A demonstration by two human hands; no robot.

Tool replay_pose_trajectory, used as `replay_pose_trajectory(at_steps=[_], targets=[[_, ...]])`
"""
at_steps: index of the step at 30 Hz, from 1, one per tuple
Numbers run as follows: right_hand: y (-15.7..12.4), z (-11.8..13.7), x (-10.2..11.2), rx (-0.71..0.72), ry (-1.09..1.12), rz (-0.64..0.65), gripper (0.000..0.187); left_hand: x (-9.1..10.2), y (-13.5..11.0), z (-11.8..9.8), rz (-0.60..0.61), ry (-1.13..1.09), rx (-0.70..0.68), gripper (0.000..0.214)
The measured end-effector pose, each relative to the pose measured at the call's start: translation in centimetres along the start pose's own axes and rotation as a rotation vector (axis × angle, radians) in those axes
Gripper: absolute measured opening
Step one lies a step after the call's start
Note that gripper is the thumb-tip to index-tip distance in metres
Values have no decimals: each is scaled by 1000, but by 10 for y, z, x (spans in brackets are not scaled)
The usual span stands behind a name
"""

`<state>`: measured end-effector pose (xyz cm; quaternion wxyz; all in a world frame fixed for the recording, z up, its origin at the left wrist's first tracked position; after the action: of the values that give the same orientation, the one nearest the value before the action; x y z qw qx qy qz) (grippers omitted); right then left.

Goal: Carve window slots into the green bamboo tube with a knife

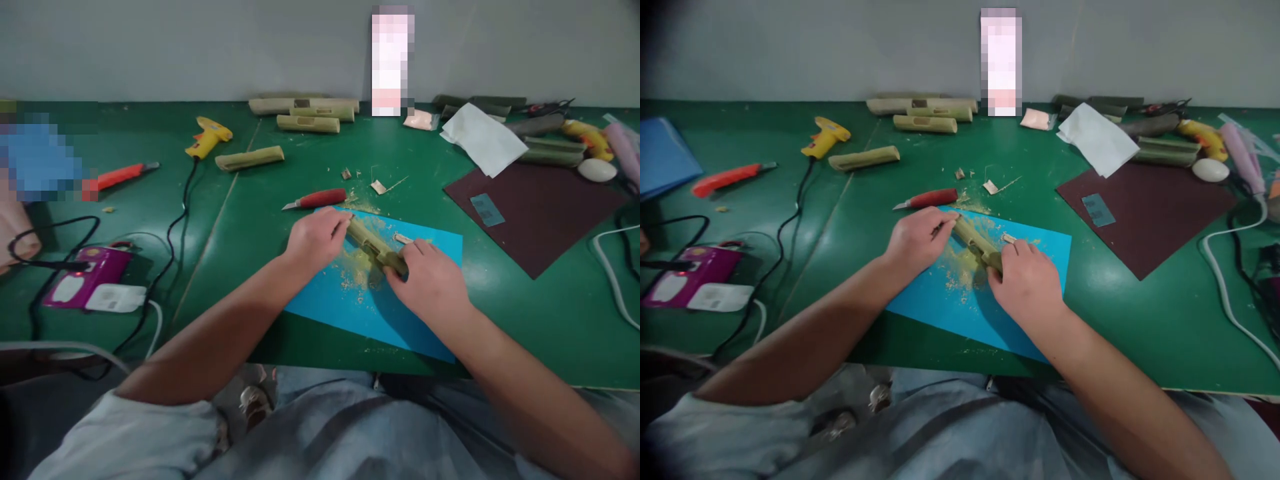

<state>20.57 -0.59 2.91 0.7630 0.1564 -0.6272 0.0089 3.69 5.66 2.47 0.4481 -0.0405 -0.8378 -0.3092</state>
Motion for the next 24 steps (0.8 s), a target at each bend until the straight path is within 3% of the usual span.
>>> replay_pose_trajectory(at_steps=[4,6,10,15,17,20,24], targets=[[-1,0,-2,11,1,0,18,-15,-8,-24,178,-98,-157,26],[-1,-1,-2,0,11,-6,19,-15,-6,-22,165,-82,-148,26],[-1,1,-1,-3,20,-14,20,-3,-1,-8,19,27,-34,26],[-3,4,-1,18,19,-15,17,-19,-16,-38,199,16,-241,28],[-3,2,-1,8,31,-17,18,-15,-13,-31,160,37,-195,28],[-1,1,1,1,31,-30,19,-3,-1,-4,42,26,-38,27],[1,-1,2,-6,-4,-26,20,5,9,15,-2,-173,130,23]])
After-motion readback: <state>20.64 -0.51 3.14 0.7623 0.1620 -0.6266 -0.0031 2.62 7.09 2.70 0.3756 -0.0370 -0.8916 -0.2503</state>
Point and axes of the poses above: each hand's wrist, its own y-axis towards the middle knuckle, its own x-axis out of the back of the hand, z = x × y, the point moved 7 cm from there along y, towards the middle knuckle, and after that the axes turned 4 degrees about -z, right-handed, at the moved point
